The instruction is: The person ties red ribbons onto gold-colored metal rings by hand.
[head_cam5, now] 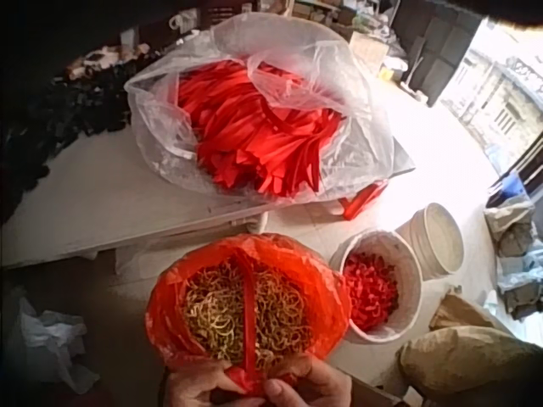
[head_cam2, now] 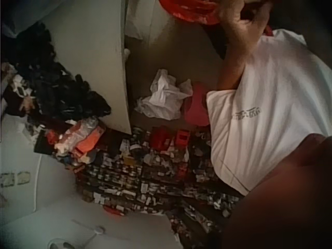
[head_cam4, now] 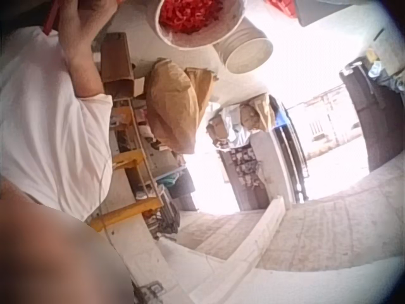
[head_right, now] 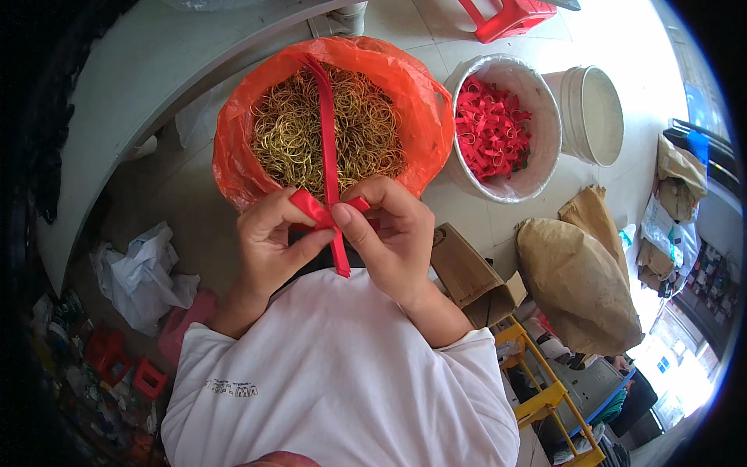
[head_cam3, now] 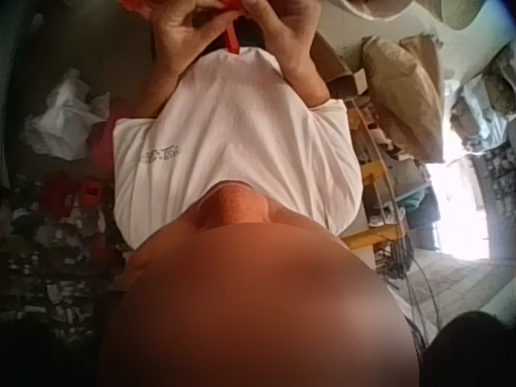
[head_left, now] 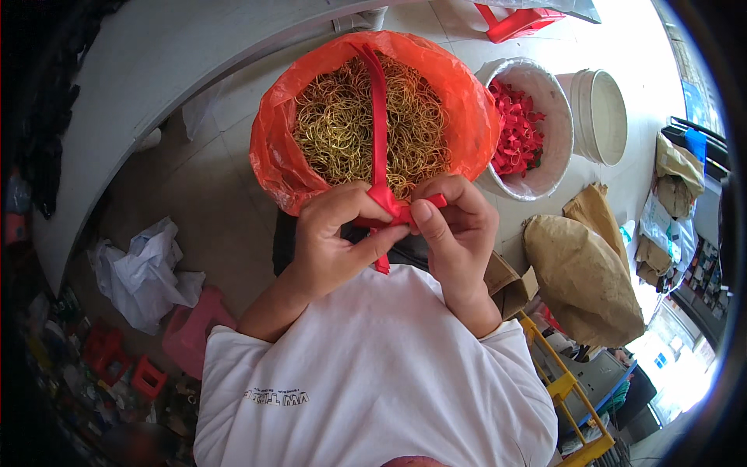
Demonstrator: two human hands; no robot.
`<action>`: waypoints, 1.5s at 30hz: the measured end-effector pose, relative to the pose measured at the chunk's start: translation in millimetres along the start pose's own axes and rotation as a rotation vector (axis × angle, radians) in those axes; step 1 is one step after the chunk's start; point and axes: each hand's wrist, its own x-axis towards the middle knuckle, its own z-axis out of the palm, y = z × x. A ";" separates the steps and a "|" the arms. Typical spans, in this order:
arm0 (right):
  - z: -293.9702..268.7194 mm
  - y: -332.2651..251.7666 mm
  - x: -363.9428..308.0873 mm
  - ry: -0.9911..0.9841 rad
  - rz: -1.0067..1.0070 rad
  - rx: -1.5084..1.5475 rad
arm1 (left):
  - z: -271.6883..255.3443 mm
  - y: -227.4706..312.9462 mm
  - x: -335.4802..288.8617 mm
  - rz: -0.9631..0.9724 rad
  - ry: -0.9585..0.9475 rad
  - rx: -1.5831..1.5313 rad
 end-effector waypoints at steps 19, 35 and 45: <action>-31.0 -28.0 11.4 -0.429 0.316 -0.046 | -21.4 12.6 5.9 -0.358 -0.305 -0.286; -21.7 17.9 -5.5 -0.385 0.064 0.041 | 0.4 6.0 -1.9 -0.510 0.000 -0.661; -22.1 4.1 4.3 -0.284 -0.226 -0.382 | -0.3 0.7 -7.7 -0.518 -0.096 -0.568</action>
